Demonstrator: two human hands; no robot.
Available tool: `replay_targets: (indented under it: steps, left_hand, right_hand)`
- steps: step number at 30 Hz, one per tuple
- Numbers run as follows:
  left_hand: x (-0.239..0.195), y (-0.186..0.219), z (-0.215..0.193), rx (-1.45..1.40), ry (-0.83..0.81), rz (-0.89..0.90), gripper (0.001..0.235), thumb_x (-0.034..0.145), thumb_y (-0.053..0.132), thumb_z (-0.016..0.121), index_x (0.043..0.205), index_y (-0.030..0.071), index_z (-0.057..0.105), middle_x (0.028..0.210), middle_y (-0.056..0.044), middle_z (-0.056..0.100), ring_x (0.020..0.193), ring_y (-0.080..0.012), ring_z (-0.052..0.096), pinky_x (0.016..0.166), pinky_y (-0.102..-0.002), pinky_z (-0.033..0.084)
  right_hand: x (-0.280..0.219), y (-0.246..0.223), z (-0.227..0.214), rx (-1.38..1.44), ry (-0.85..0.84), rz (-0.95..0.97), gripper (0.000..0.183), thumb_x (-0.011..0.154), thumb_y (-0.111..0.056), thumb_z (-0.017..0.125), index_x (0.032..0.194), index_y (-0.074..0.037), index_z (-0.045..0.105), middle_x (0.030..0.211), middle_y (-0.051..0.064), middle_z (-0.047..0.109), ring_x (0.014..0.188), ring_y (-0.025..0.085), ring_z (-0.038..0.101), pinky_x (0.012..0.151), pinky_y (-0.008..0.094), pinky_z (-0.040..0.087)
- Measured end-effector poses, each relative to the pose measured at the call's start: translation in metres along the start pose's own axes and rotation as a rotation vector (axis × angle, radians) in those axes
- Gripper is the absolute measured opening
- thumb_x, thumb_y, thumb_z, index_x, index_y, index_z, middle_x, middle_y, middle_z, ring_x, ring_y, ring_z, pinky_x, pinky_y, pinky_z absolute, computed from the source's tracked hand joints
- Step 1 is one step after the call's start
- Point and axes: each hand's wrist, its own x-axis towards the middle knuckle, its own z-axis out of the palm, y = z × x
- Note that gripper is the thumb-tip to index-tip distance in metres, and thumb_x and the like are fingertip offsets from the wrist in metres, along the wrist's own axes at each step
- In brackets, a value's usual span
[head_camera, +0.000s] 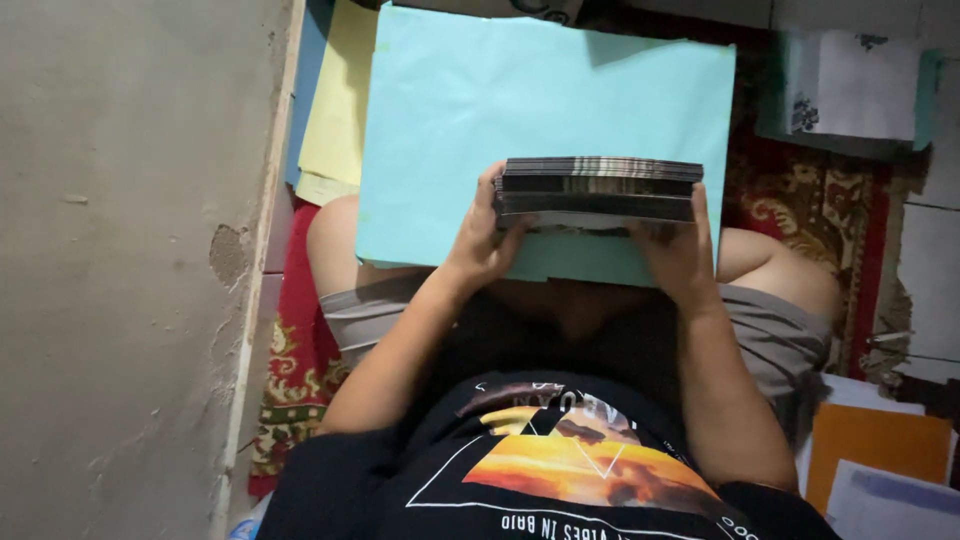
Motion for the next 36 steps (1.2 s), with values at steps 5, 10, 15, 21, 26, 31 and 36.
replay_targets:
  steps: [5, 10, 15, 21, 26, 31, 36]
  left_hand:
    - [0.001, 0.016, -0.002, -0.026, 0.002, -0.133, 0.074, 0.085, 0.019, 0.078, 0.148, 0.012, 0.038, 0.117, -0.018, 0.066, 0.11, -0.0387, 0.068, 0.098, -0.057, 0.053]
    - [0.002, 0.019, -0.005, -0.006, -0.035, -0.195, 0.104, 0.078, 0.037, 0.084, 0.162, 0.021, 0.024, 0.137, -0.021, 0.06, 0.129, -0.0443, 0.059, 0.112, -0.06, 0.044]
    - [0.005, 0.014, -0.008, -0.055, -0.102, -0.241, 0.104, 0.084, 0.045, 0.084, 0.163, 0.017, 0.022, 0.154, -0.029, 0.043, 0.143, -0.0516, 0.041, 0.119, -0.066, 0.032]
    - [0.0, -0.002, -0.003, 0.04, -0.027, -0.284, 0.084, 0.079, 0.048, 0.089, 0.145, 0.022, 0.044, 0.13, -0.018, 0.062, 0.126, -0.0448, 0.059, 0.109, -0.059, 0.045]
    - [0.001, 0.004, -0.006, 0.034, -0.059, -0.236, 0.09, 0.081, 0.043, 0.088, 0.151, 0.018, 0.037, 0.135, -0.024, 0.057, 0.129, -0.0482, 0.057, 0.111, -0.062, 0.043]
    - [-0.002, 0.006, -0.009, 0.011, -0.053, -0.171, 0.096, 0.079, 0.038, 0.088, 0.154, 0.013, 0.034, 0.139, -0.029, 0.054, 0.131, -0.0522, 0.053, 0.113, -0.063, 0.041]
    - [0.003, 0.007, -0.012, -0.003, -0.087, -0.151, 0.09, 0.086, 0.029, 0.087, 0.156, 0.013, 0.032, 0.144, -0.028, 0.051, 0.134, -0.0511, 0.051, 0.115, -0.063, 0.039]
  right_hand:
    - [-0.006, -0.008, 0.001, 0.014, -0.028, -0.014, 0.034, 0.096, -0.011, 0.074, 0.123, -0.007, 0.053, 0.09, 0.012, 0.06, 0.067, 0.026, 0.064, 0.059, 0.036, 0.045]
    - [-0.008, 0.007, 0.003, 0.355, -0.152, -0.12, 0.083, 0.091, 0.0, 0.064, 0.163, -0.004, 0.023, 0.162, 0.024, 0.034, 0.149, 0.032, 0.03, 0.12, 0.049, 0.027]
    - [-0.018, 0.061, 0.011, 0.242, -0.112, 0.192, 0.071, 0.092, -0.02, 0.073, 0.155, -0.002, 0.044, 0.144, 0.026, 0.053, 0.125, 0.036, 0.058, 0.101, 0.052, 0.045]
    - [-0.001, -0.034, -0.023, 0.192, -0.079, -0.297, 0.095, 0.085, -0.012, 0.057, 0.167, -0.006, 0.008, 0.173, 0.022, 0.005, 0.16, 0.041, 0.005, 0.132, 0.053, 0.005]
    - [-0.014, -0.084, 0.032, -0.586, -0.125, -0.614, 0.081, 0.085, -0.015, 0.071, 0.158, 0.002, 0.039, 0.163, 0.023, 0.036, 0.152, 0.038, 0.031, 0.125, 0.049, 0.014]
    - [-0.002, -0.094, 0.047, -0.769, -0.12, -0.683, 0.075, 0.09, -0.025, 0.068, 0.157, 0.0, 0.046, 0.162, 0.019, 0.045, 0.148, 0.033, 0.044, 0.122, 0.047, 0.025]
    - [0.013, -0.094, 0.02, -0.839, -0.277, -0.454, 0.112, 0.068, -0.02, 0.088, 0.164, -0.003, 0.032, 0.168, 0.026, 0.028, 0.154, 0.045, 0.024, 0.121, 0.06, 0.014]
